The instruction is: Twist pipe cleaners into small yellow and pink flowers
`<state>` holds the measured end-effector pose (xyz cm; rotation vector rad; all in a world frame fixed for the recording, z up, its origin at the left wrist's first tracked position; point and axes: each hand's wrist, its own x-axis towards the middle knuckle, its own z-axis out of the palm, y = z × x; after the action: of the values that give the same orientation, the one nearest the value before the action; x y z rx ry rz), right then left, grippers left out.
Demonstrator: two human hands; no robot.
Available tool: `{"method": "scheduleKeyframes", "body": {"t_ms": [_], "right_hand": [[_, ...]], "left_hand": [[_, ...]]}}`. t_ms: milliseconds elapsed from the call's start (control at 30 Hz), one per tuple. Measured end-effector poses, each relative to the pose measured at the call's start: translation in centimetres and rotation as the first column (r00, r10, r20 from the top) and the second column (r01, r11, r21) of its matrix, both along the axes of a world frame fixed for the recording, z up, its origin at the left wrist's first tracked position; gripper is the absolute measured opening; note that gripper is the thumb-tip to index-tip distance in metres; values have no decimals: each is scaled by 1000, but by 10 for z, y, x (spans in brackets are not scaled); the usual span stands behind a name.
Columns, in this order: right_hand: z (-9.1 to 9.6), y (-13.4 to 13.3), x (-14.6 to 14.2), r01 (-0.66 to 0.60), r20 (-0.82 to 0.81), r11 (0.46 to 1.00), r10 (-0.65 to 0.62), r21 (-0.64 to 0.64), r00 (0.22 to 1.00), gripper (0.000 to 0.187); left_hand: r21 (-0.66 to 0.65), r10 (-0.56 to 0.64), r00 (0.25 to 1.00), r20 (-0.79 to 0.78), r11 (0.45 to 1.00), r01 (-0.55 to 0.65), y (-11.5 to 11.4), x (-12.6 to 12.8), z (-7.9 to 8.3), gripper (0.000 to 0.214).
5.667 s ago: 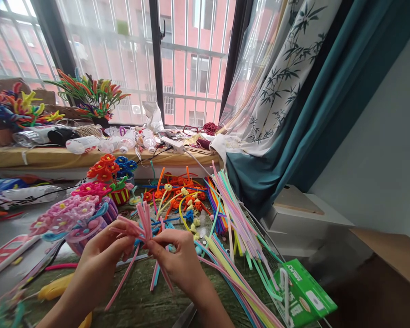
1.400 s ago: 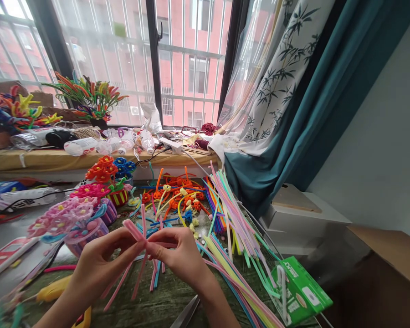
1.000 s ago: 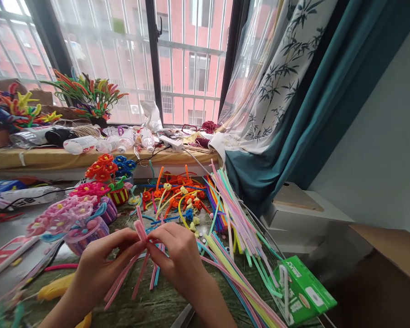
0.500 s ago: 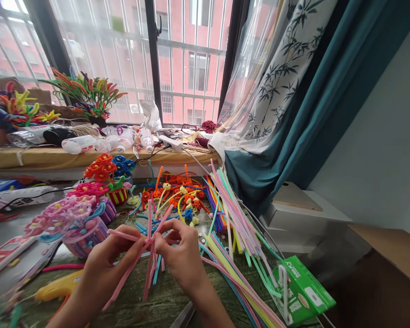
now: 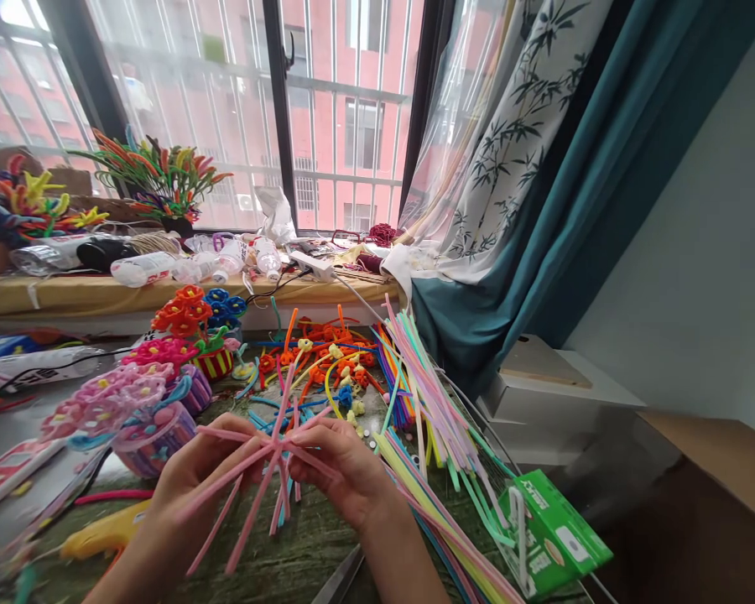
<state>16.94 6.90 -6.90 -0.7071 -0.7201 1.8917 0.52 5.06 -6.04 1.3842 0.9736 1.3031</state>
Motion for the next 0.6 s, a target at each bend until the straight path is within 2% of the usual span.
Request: {"method": "scheduleKeyframes", "body": {"t_ms": [133, 333, 500, 600], "right_hand": [[-1, 0, -1, -100, -24, 989, 103, 109, 994, 10], [-7, 3, -2, -129, 83, 955, 111, 266, 990, 26], [-10, 2, -5, -215, 104, 923, 191, 319, 976, 33], [-11, 0, -8, -204, 124, 923, 172, 326, 977, 34]], "left_hand": [[-58, -21, 995, 93, 998, 26, 0, 1, -1, 20], [-116, -4, 997, 81, 993, 13, 0, -4, -1, 24], [-127, -112, 993, 49, 985, 117, 3, -5, 1, 23], [-111, -106, 991, 78, 987, 114, 2, -3, 3, 21]]}}
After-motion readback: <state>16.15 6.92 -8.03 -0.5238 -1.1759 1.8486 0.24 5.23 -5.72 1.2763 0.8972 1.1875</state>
